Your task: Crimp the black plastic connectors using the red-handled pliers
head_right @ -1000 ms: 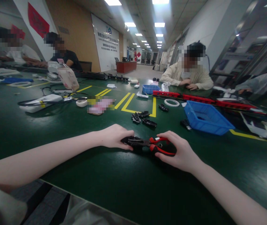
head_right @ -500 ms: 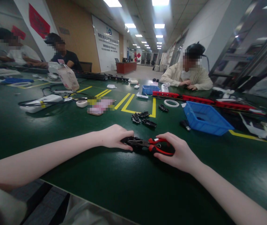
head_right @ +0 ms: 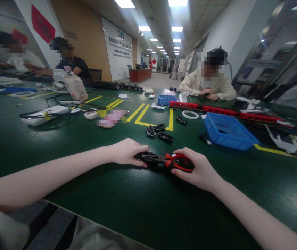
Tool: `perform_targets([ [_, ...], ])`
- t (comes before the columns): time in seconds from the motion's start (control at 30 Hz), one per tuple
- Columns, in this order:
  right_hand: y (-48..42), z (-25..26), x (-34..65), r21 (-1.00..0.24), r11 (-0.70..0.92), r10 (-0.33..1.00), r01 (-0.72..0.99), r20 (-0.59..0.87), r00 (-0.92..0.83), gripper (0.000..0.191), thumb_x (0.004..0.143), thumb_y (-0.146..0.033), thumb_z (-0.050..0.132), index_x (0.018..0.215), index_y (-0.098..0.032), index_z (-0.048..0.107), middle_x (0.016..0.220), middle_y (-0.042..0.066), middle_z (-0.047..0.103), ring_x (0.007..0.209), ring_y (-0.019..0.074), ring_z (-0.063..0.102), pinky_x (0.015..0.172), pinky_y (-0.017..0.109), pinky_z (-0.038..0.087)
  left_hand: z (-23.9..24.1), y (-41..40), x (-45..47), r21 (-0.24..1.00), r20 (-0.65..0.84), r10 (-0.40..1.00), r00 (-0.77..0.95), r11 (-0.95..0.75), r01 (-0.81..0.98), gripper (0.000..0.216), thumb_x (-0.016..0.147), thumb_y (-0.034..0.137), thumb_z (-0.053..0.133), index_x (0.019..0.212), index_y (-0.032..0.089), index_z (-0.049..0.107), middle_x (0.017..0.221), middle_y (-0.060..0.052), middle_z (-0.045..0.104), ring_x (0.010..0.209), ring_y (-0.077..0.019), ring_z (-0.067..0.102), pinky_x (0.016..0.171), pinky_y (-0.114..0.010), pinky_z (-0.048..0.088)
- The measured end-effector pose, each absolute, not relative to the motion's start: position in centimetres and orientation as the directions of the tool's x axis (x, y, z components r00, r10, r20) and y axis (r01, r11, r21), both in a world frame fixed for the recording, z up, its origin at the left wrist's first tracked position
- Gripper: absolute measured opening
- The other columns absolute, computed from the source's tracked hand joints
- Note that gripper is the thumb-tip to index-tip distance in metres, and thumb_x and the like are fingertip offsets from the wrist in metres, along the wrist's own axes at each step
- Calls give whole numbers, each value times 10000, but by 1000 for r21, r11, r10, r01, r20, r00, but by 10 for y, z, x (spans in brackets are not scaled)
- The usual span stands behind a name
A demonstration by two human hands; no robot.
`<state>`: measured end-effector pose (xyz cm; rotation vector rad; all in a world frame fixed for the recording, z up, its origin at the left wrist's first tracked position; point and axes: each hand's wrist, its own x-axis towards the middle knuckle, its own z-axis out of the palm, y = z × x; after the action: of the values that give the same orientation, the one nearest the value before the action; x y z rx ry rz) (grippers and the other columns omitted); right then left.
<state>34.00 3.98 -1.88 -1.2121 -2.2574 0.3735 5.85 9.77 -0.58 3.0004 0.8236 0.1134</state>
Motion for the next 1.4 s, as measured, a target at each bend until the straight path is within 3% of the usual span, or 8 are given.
perform_targets([
  [0.47,37,-17,340,-464,562,827,685,341,-447,356,801,-424,614,1088,-219,562,1044,75,664,898,231,647,752,367,529,-8,99,59,-35,60,492,868,-868,495,414,911,606,437,966,199,495,683,-7,636,607,-198,622,484,-244,291],
  [0.8,37,-14,341,-220,651,746,727,362,-559,367,796,-419,604,1096,-214,549,967,73,663,803,212,644,664,335,514,-5,98,61,-56,30,492,870,-868,493,418,895,607,465,938,192,497,709,-21,650,616,-195,631,492,-239,322],
  [1.0,37,-17,338,-146,673,717,725,369,-592,382,802,-428,598,1106,-206,537,957,75,652,774,202,637,640,321,505,-4,97,62,-75,30,493,870,-866,494,420,895,606,467,948,191,505,721,-26,658,627,-199,635,507,-242,344],
  [1.4,38,-11,348,-180,653,751,736,276,-600,401,805,-449,597,1133,-222,554,976,73,650,779,195,636,645,321,510,0,94,63,-107,20,475,880,-874,474,421,894,600,476,942,184,512,733,-28,662,618,-204,627,502,-253,333],
])
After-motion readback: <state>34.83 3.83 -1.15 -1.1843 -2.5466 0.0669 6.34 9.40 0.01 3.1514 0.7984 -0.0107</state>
